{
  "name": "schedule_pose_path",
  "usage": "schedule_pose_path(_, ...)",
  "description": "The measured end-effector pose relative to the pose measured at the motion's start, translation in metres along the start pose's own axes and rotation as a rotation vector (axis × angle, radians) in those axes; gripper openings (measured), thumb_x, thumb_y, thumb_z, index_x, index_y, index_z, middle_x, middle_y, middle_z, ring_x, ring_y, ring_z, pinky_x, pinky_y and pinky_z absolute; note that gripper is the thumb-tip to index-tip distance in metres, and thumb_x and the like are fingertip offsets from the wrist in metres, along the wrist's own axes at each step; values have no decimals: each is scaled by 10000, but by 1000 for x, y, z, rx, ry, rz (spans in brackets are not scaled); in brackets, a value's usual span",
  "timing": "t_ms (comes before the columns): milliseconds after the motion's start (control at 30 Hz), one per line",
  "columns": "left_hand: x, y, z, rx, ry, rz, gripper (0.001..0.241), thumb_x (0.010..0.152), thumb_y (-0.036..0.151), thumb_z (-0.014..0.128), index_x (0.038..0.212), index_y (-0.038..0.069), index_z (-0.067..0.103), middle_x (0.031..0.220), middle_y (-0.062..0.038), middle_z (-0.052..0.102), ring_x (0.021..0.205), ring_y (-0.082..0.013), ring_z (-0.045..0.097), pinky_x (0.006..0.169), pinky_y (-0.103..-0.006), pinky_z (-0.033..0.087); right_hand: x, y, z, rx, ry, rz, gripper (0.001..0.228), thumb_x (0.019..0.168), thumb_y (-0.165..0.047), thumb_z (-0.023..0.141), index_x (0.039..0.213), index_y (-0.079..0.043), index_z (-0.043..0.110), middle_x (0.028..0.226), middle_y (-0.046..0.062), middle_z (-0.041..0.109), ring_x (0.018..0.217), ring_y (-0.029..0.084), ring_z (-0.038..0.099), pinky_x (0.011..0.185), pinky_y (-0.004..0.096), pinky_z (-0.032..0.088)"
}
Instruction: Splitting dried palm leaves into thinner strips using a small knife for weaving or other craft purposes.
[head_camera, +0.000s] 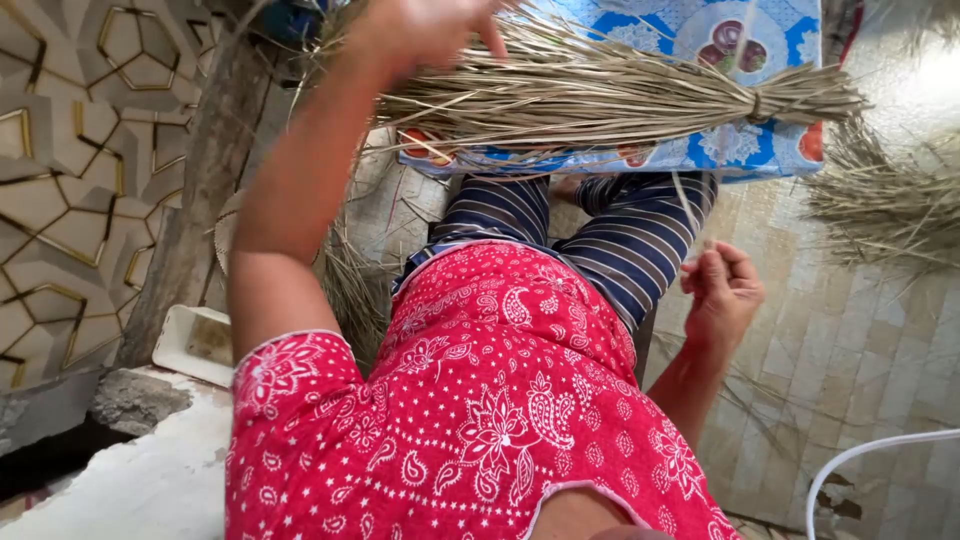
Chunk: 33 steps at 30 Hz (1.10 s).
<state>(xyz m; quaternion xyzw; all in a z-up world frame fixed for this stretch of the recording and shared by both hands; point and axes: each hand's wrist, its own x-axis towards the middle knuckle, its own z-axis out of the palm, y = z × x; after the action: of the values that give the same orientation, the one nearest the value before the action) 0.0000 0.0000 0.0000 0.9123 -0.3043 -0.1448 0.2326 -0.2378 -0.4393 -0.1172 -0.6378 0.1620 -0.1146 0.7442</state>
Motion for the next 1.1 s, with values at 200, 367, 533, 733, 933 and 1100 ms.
schedule_pose_path(200, -1, 149, 119, -908, -82, 150, 214, 864, 101, 651, 1013, 65, 800, 658, -47, 752, 591, -130, 669, 574, -246, 520, -12, -13, 39, -118, -80, -115, 195, 1015, 9, 679, 1208, -4, 659, 785, 189, 696, 545, 114, 583, 539, 193, 417)
schedule_pose_path(367, 34, 178, 236, -1232, 75, -91, 116, 820, 278, 821, 836, 164, 805, 552, -22, 695, 460, -87, 619, 424, -198, 446, -10, 4, 55, -158, -134, -144, 333, 1018, 6, 684, 1344, 5, 617, 779, 159, 689, 566, 98, 543, 582, 205, 447)
schedule_pose_path(533, 44, 193, 236, -1670, 132, -296, 218, 790, 138, 854, 743, -16, 708, 459, -114, 501, 241, -91, 349, 187, -247, 240, -20, -2, 69, -167, -142, -144, 545, 1024, -17, 705, 1516, -31, 470, 770, 105, 680, 580, 81, 545, 599, 190, 458)
schedule_pose_path(733, 68, 188, 242, -1764, 142, -331, 216, 815, 169, 861, 797, 30, 696, 487, -87, 483, 275, -82, 386, 207, -220, 250, -22, -17, 44, -278, -114, -73, 476, 1020, 1, 673, 1473, -64, 542, 821, 108, 718, 595, 49, 537, 611, 167, 453)
schedule_pose_path(933, 90, 152, 197, -1627, 357, -292, 222, 826, 228, 845, 769, 63, 707, 482, -44, 556, 309, -76, 480, 252, -189, 366, -37, -35, 2, -430, -48, 15, 265, 1001, -41, 728, 1264, -56, 701, 861, 115, 737, 695, 53, 589, 710, 173, 511)
schedule_pose_path(1100, 89, 140, 172, -1681, 392, -267, 219, 854, 161, 815, 767, 2, 691, 504, -70, 493, 322, -69, 393, 260, -211, 302, -47, -33, -21, -452, 16, -1, 171, 1020, 14, 719, 1190, 0, 730, 911, 153, 728, 739, 100, 597, 768, 230, 517)
